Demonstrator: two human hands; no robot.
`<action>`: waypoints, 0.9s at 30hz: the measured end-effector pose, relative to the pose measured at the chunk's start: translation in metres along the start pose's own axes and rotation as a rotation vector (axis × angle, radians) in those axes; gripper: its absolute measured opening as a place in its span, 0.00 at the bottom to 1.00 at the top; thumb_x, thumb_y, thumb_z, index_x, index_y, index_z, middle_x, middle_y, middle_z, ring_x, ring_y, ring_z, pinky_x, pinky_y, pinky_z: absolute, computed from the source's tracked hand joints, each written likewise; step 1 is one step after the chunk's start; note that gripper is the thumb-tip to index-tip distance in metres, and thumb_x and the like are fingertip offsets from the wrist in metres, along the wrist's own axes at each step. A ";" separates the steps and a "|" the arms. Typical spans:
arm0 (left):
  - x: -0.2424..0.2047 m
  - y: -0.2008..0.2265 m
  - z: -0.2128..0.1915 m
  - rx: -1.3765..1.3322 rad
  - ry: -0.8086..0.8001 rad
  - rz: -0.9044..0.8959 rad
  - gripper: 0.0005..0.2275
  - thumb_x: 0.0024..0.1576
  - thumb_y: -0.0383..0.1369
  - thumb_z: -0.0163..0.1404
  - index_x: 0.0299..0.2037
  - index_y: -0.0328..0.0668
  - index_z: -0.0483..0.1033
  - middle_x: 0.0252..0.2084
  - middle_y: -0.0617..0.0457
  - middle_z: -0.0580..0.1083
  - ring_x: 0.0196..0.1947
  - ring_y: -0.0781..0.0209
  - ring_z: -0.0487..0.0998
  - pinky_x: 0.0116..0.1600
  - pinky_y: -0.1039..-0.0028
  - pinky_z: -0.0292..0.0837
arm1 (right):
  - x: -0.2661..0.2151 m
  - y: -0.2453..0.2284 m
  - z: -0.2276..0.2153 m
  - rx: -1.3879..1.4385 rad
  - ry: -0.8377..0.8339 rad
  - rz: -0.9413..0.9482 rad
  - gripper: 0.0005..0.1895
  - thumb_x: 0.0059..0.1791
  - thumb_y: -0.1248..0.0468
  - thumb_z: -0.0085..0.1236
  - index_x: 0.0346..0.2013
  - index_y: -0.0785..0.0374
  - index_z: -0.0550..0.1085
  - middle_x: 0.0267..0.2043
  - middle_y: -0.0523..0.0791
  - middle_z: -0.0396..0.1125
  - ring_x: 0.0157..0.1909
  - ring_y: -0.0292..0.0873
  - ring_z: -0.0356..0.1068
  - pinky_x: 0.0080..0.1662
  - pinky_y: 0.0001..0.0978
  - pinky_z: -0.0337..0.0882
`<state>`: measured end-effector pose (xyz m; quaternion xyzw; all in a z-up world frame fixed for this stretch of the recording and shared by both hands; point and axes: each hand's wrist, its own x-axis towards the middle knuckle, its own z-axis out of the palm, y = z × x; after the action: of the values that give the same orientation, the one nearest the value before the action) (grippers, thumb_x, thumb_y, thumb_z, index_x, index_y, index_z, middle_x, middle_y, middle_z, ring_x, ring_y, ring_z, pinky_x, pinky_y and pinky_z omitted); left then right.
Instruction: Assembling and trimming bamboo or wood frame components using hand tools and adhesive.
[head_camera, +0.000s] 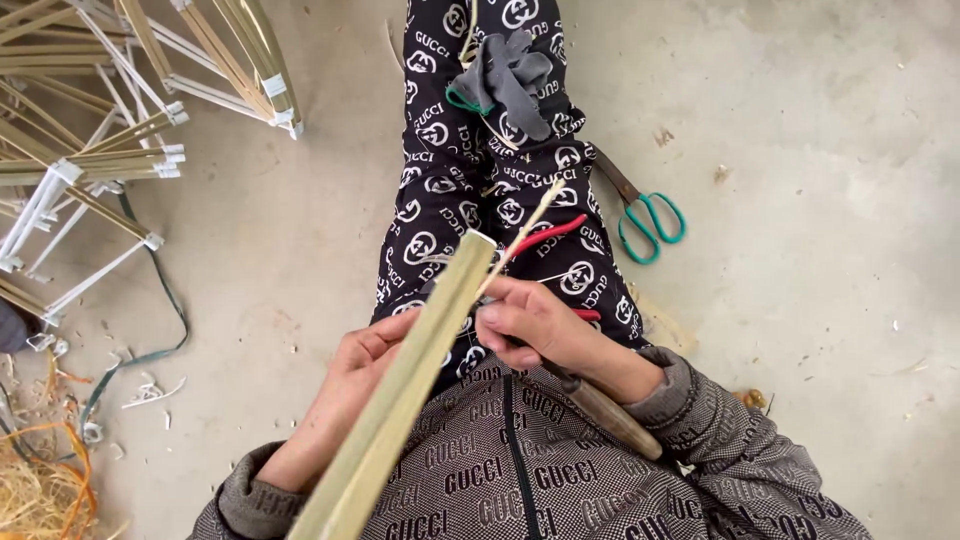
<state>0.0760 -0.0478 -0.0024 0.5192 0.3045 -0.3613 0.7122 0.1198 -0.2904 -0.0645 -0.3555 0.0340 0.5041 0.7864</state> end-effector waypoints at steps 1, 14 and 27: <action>0.002 0.001 -0.002 0.004 -0.003 0.001 0.19 0.60 0.28 0.47 0.63 0.34 0.72 0.31 0.55 0.80 0.17 0.73 0.73 0.22 0.81 0.68 | 0.002 0.003 -0.002 0.000 0.002 -0.005 0.25 0.58 0.64 0.47 0.70 0.69 0.62 0.28 0.40 0.64 0.18 0.26 0.53 0.22 0.17 0.54; -0.001 -0.001 -0.021 0.285 -0.093 0.052 0.22 0.63 0.27 0.44 0.69 0.36 0.67 0.30 0.56 0.80 0.19 0.77 0.71 0.25 0.85 0.68 | 0.008 0.032 -0.015 -0.146 -0.095 -0.125 0.14 0.59 0.61 0.49 0.48 0.72 0.74 0.25 0.38 0.63 0.18 0.28 0.56 0.22 0.20 0.56; 0.002 0.011 -0.012 0.239 -0.139 0.082 0.28 0.59 0.20 0.43 0.74 0.36 0.57 0.33 0.50 0.83 0.25 0.74 0.80 0.32 0.83 0.77 | 0.007 0.036 0.003 -0.424 0.121 -0.244 0.17 0.53 0.65 0.58 0.54 0.73 0.71 0.38 0.39 0.71 0.35 0.25 0.67 0.35 0.20 0.69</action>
<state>0.0854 -0.0342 -0.0014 0.5860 0.1877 -0.4008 0.6787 0.0930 -0.2744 -0.0844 -0.5437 -0.0688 0.3790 0.7457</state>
